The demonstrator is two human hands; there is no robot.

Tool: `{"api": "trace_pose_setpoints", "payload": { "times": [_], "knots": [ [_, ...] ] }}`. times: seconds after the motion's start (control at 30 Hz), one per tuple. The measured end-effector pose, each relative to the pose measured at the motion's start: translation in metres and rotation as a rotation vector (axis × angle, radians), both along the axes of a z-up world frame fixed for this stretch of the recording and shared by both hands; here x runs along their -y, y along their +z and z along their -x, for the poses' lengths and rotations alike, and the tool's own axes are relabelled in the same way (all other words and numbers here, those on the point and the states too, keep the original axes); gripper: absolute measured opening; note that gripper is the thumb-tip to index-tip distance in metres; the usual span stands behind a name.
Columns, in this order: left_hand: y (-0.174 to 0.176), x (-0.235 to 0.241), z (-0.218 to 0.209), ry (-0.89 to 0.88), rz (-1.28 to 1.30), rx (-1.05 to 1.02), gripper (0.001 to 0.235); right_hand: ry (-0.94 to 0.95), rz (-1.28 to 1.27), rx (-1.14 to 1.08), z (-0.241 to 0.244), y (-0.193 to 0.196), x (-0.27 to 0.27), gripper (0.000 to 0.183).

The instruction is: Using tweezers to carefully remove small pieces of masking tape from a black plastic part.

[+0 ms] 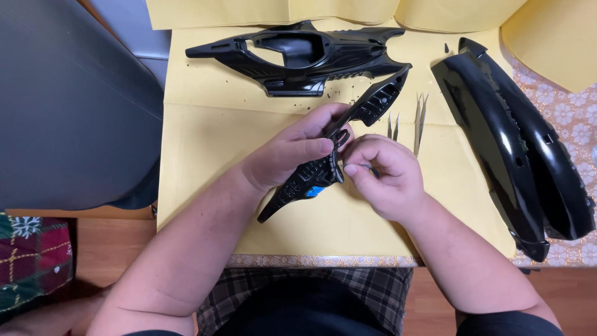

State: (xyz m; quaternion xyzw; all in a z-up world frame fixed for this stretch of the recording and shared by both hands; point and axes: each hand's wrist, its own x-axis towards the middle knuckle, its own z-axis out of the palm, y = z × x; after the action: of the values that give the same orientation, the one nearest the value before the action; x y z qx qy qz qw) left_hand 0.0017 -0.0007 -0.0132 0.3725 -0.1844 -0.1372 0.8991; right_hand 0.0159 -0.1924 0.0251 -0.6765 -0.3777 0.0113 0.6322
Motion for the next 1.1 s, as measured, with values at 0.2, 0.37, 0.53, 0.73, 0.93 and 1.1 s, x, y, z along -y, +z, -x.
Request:
{"api": "trace_pose_setpoints", "payload": {
  "times": [0.2,0.37,0.53,0.73,0.93,1.1],
  "knots": [
    [-0.005,0.003,-0.004,-0.014,0.052,0.007,0.059,-0.064,0.062,0.040,0.004,0.002,-0.002,0.008],
    [0.003,0.003,0.000,-0.024,0.047,0.009,0.061,-0.007,0.028,-0.025,0.003,-0.002,0.001,0.007],
    [0.005,0.004,0.000,-0.019,0.031,0.009,0.060,-0.030,0.009,-0.052,0.001,-0.005,0.002,0.007],
    [0.007,0.004,0.001,-0.027,0.036,0.008,0.058,-0.051,0.020,-0.096,0.003,-0.007,0.003,0.005],
    [0.004,0.003,0.001,-0.047,0.045,0.029,0.056,-0.044,0.042,-0.075,0.004,-0.004,0.001,0.005],
    [0.012,0.003,0.004,-0.049,0.038,0.009,0.055,-0.018,0.027,-0.145,0.001,-0.007,0.005,0.007]
  ]
}}
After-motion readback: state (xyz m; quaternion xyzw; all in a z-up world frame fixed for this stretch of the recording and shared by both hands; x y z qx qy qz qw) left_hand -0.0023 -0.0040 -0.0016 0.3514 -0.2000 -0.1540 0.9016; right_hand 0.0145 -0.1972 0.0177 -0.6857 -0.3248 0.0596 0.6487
